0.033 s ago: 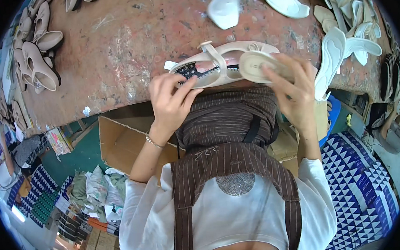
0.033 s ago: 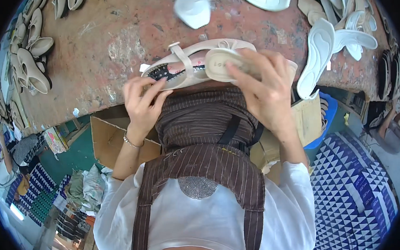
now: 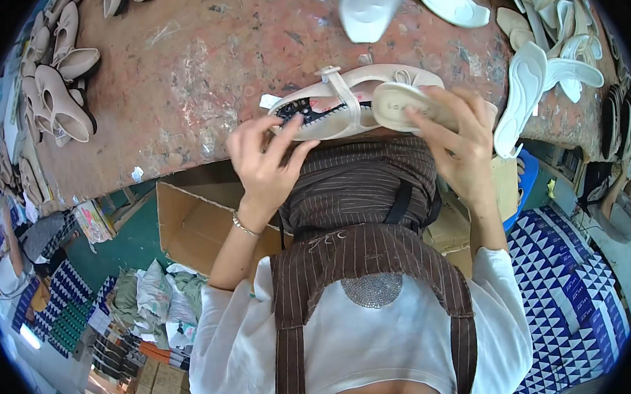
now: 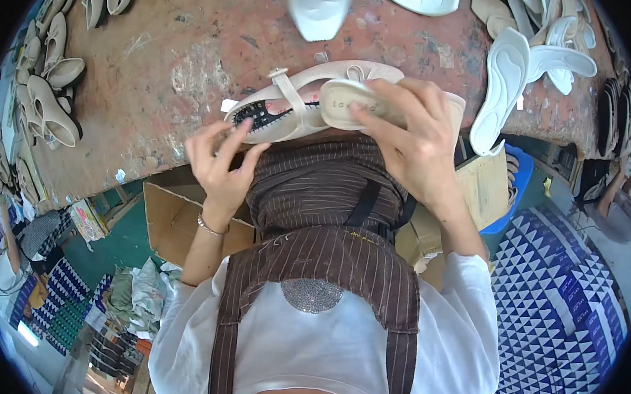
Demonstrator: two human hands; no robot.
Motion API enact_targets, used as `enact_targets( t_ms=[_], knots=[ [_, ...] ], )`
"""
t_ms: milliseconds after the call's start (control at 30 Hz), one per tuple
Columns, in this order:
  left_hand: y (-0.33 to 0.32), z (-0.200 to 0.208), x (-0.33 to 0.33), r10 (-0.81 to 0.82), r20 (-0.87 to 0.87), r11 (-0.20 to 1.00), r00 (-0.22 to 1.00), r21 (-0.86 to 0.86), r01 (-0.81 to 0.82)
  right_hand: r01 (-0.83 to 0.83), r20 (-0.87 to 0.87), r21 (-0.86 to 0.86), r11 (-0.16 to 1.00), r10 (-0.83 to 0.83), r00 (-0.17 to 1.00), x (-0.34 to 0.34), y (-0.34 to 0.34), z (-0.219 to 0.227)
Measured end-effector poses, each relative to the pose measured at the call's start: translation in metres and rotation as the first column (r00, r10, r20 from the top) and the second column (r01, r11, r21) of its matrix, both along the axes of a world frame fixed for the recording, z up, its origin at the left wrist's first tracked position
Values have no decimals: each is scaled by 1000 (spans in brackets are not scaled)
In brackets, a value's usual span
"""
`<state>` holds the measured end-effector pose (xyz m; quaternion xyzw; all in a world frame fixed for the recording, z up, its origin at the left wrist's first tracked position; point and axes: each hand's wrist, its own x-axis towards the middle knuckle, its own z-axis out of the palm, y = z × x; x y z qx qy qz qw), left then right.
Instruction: The person repeatedly takes shoes and insoles from the table, inserts each insole into a shoe, and presses it into place by hand.
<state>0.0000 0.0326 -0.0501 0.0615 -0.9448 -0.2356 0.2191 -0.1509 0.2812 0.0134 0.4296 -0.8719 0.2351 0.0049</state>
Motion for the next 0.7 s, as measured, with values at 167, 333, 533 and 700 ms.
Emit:
enact_targets(
  t_ms=[167,333,533,700],
  knots=[
    [17,-8,2,286,299,712,910,569,-411,-65,143,-173,983,90,986,2,-31,-35],
    [8,-27,-23,278,180,651,943,687,-323,-71,281,-268,961,148,948,3,-65,-64],
    [-4,-33,-25,219,205,600,954,743,-297,-92,283,-306,948,183,941,4,-94,-76],
    [-5,-34,-26,245,206,578,947,753,-313,-126,274,-343,931,227,935,4,-102,-79]
  ],
)
